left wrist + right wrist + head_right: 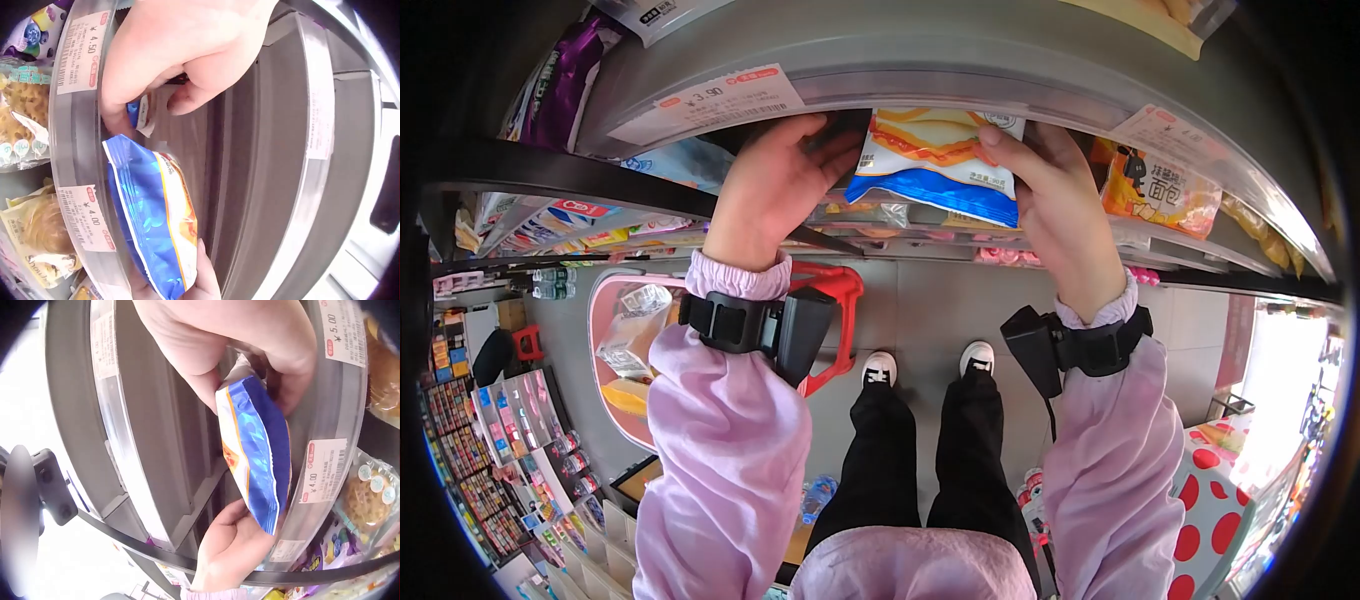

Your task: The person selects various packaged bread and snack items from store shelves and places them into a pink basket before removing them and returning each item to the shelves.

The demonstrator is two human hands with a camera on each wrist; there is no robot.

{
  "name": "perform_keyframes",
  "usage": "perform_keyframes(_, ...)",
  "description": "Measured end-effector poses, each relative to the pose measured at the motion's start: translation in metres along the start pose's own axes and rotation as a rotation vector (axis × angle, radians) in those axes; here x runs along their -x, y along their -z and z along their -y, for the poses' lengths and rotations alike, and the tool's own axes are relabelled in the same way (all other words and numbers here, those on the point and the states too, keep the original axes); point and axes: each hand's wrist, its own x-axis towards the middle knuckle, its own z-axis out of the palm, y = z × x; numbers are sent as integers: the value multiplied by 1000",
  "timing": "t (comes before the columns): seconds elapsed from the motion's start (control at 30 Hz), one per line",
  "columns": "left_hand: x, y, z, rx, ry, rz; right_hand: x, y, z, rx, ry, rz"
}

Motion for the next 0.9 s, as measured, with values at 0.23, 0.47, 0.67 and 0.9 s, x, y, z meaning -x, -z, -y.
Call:
perform_keyframes(0.23,-4,6,-5,37,-90,-83,2,-5,-1,3,23,4)
perform_keyframes(0.47,14,5,-5,-104,-147,-19,-1,-16,-2,-17,16,74)
perform_keyframes(0.67,61,17,-3,-616,-400,-185,-23,-41,-14,-128,-2,189)
perform_keyframes(0.9,61,20,1,-895,-486,-254,-43,-83,-42,-104,7,192)
